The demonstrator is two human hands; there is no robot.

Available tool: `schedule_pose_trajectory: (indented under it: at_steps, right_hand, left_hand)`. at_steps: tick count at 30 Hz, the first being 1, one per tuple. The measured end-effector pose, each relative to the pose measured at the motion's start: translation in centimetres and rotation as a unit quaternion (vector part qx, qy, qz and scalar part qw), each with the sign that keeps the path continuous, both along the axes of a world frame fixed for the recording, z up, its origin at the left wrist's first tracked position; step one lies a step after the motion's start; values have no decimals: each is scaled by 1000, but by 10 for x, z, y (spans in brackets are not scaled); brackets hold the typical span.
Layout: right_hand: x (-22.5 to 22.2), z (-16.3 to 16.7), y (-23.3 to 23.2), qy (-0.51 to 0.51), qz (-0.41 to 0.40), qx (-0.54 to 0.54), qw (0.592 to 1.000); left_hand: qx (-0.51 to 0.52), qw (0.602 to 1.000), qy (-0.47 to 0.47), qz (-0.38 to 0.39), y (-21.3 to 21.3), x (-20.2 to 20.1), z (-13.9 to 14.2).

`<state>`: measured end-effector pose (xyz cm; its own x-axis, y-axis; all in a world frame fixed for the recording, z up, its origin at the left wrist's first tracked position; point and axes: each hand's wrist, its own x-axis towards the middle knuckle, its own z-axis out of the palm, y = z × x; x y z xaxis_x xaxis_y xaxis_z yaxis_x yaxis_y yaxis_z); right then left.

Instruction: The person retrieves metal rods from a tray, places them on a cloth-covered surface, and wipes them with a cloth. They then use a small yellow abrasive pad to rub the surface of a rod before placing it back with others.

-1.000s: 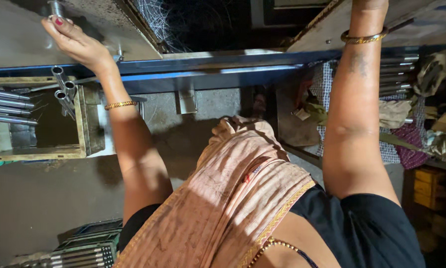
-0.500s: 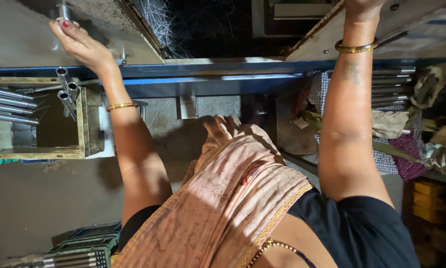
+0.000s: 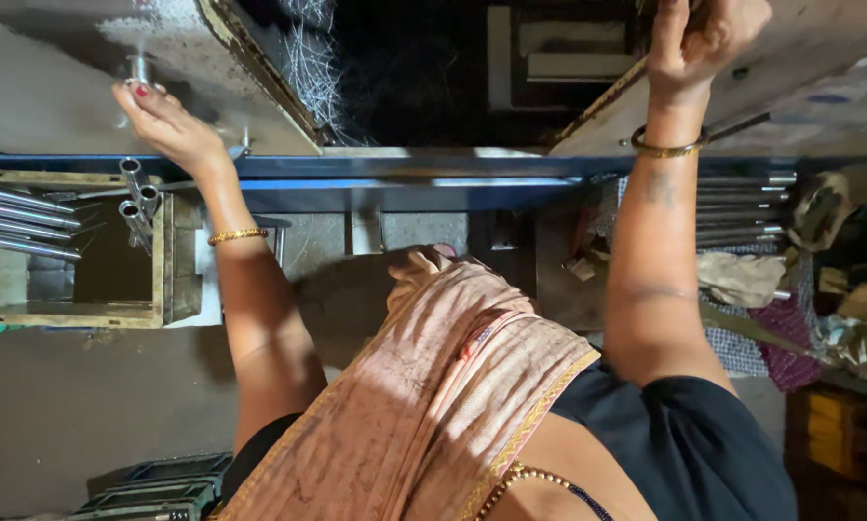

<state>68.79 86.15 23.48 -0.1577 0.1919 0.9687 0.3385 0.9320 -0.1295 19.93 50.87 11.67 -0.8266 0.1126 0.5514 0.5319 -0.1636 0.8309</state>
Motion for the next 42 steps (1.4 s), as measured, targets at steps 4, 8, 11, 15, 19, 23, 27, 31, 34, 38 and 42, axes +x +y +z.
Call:
schedule_pose_trajectory:
  at_steps: [4, 8, 11, 15, 19, 23, 27, 31, 34, 38, 42]
  right_hand:
    - [-11, 48, -29, -53, 120, -56, 990]
    - [-18, 67, -36, -44, 156, -44, 986]
    - [-18, 63, -31, -28, 173, -27, 984]
    - [-16, 49, -22, 12, 210, -18, 978]
    - [-15, 46, -19, 38, 220, -23, 975]
    - [-13, 50, -19, 31, 234, -25, 971]
    - [-13, 48, -18, 49, 248, -24, 967]
    - [-13, 43, -16, 78, 236, -42, 968]
    - [-12, 41, -15, 74, 242, -39, 967]
    - [-12, 41, -14, 75, 244, -39, 966]
    - [-11, 41, -14, 63, 240, -37, 968]
  left_hand:
    - [-19, 999, 2, 28, 3, -4, -7]
    - [-3, 1000, -12, 20, 4, -5, -10]
    - [-1, 1000, 7, 16, 4, -5, -11]
    - [-20, 999, 9, 43, 4, -5, -15]
    - [1, 999, -1, 41, 4, -7, -16]
    - [4, 1000, -9, 27, 4, -8, -16]
    - [20, 999, -18, 25, 4, -9, -16]
    - [15, 999, -20, 28, 3, -11, -18]
    - [23, 999, -29, 24, 2, -9, -18]
    - [16, 999, -26, 21, 2, -7, -16]
    - [22, 999, -23, 19, 2, -6, -15]
